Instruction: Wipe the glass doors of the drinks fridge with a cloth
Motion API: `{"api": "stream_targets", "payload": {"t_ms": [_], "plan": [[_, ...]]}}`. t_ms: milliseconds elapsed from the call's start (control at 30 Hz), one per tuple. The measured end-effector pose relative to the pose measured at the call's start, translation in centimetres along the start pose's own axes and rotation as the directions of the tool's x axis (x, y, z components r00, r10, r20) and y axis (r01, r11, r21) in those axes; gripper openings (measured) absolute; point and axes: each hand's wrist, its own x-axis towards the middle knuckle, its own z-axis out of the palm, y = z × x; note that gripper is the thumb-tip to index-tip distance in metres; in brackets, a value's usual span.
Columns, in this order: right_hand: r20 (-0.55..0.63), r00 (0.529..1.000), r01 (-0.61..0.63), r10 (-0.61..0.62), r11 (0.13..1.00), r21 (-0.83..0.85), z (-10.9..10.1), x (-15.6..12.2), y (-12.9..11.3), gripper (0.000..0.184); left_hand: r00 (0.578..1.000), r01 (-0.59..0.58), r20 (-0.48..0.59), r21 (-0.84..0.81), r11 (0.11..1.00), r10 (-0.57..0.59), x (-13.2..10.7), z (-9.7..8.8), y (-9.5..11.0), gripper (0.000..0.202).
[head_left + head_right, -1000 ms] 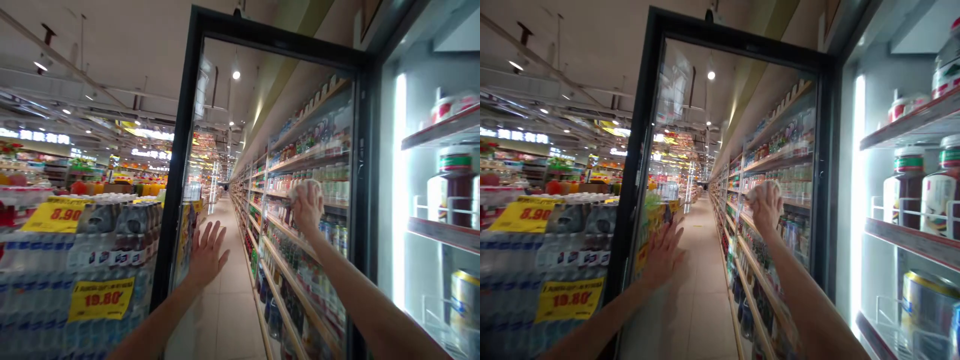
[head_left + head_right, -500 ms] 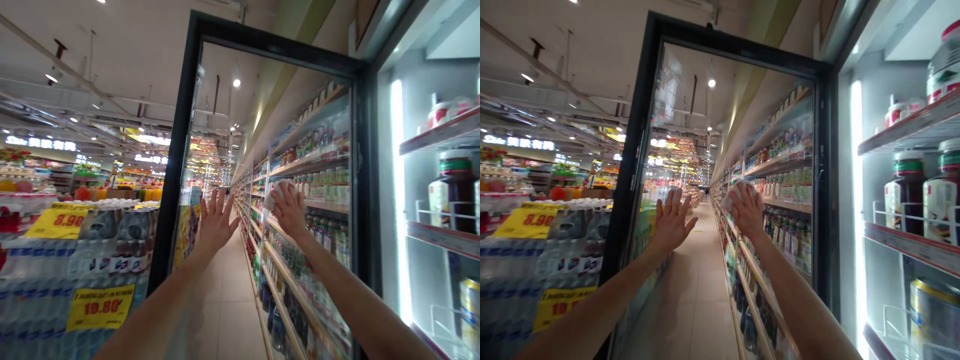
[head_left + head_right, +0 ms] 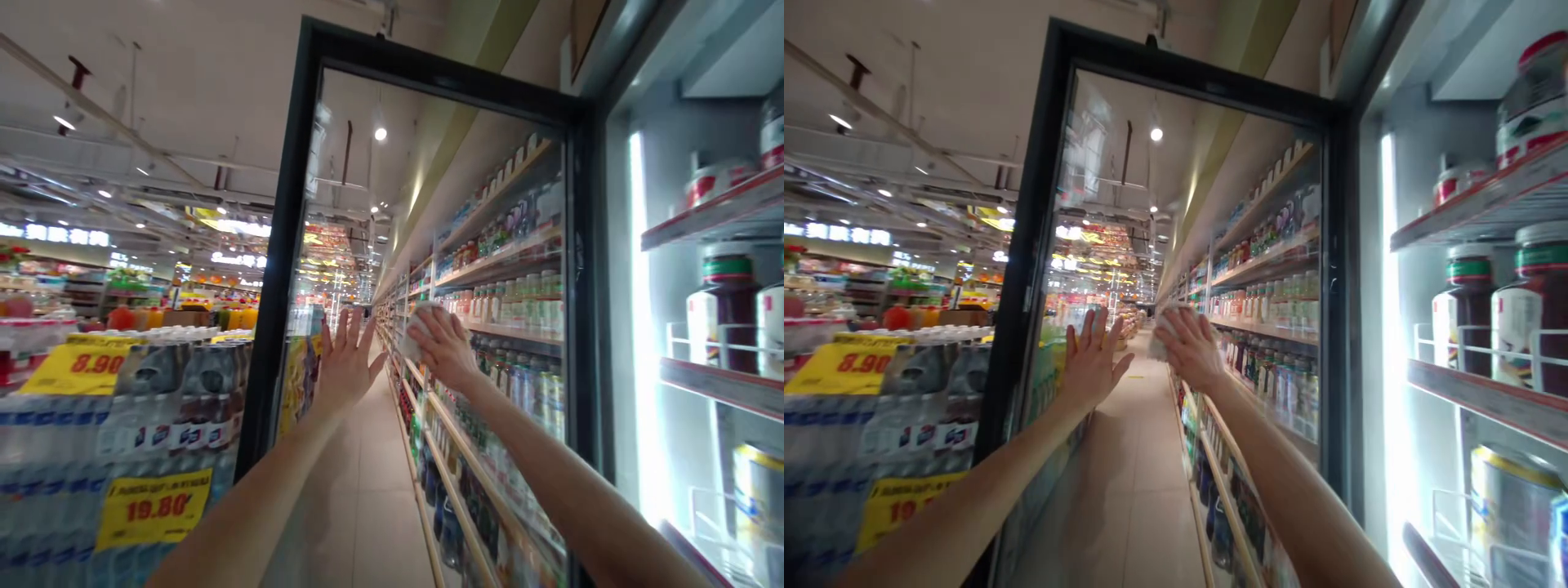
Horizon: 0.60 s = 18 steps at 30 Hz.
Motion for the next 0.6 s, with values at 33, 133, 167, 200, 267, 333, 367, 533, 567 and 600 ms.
{"api": "stream_targets", "payload": {"t_ms": [33, 133, 167, 200, 267, 333, 367, 533, 567, 600], "plan": [[-0.035, 0.992, -0.126, 0.125, 0.992, -0.009, -0.5, -0.9, 1.8, 0.038, 1.0, 0.003, 0.004, 0.004, 1.0, -0.004, 0.0, 0.0, 0.1, 0.06], [-0.23, 0.814, -0.55, 0.534, 0.835, -0.005, -1.5, -2.5, 6.9, 0.044, 1.0, 0.018, 0.021, 0.008, 1.0, -0.019, 0.1, -0.2, 0.4, 0.061], [-0.282, 0.747, -0.626, 0.602, 0.78, 0.008, -1.5, -2.5, 7.7, 0.047, 0.999, 0.024, 0.022, 0.007, 1.0, -0.024, 0.2, -0.2, 0.5, 0.061], [-0.311, 0.707, -0.663, 0.634, 0.748, 0.017, -1.4, -2.3, 7.6, 0.049, 0.999, 0.029, 0.021, 0.005, 1.0, -0.029, 0.2, -0.2, 0.5, 0.06], [-0.306, 0.719, -0.651, 0.624, 0.759, 0.017, -0.7, -1.5, 5.5, 0.046, 0.999, 0.026, 0.019, 0.003, 1.0, -0.026, 0.2, -0.3, 0.6, 0.06], [-0.231, 0.846, -0.496, 0.481, 0.868, -0.005, 0.3, -1.0, 1.7, 0.042, 1.0, 0.014, 0.012, 0.004, 1.0, -0.014, 0.1, -0.3, 0.5, 0.059], [-0.178, 0.911, -0.379, 0.371, 0.925, -0.014, 0.8, -1.0, -0.1, 0.04, 1.0, 0.009, 0.011, 0.003, 1.0, -0.009, 0.1, -0.3, 0.4, 0.059], [-0.075, 0.976, -0.205, 0.202, 0.978, -0.037, 0.7, -5.4, -0.7, 0.038, 1.0, 0.014, 0.027, -0.009, 1.0, -0.013, 0.1, -0.4, 0.2, 0.059], [-0.125, 0.936, -0.336, 0.329, 0.941, -0.039, 0.4, -6.6, 0.7, 0.039, 0.999, 0.017, 0.035, -0.01, 1.0, -0.017, 0.1, -0.4, 0.3, 0.059], [-0.186, 0.86, -0.489, 0.476, 0.872, -0.029, 0.1, -7.6, 2.1, 0.041, 0.999, 0.021, 0.04, -0.011, 1.0, -0.021, 0.1, -0.4, 0.3, 0.06]]}}
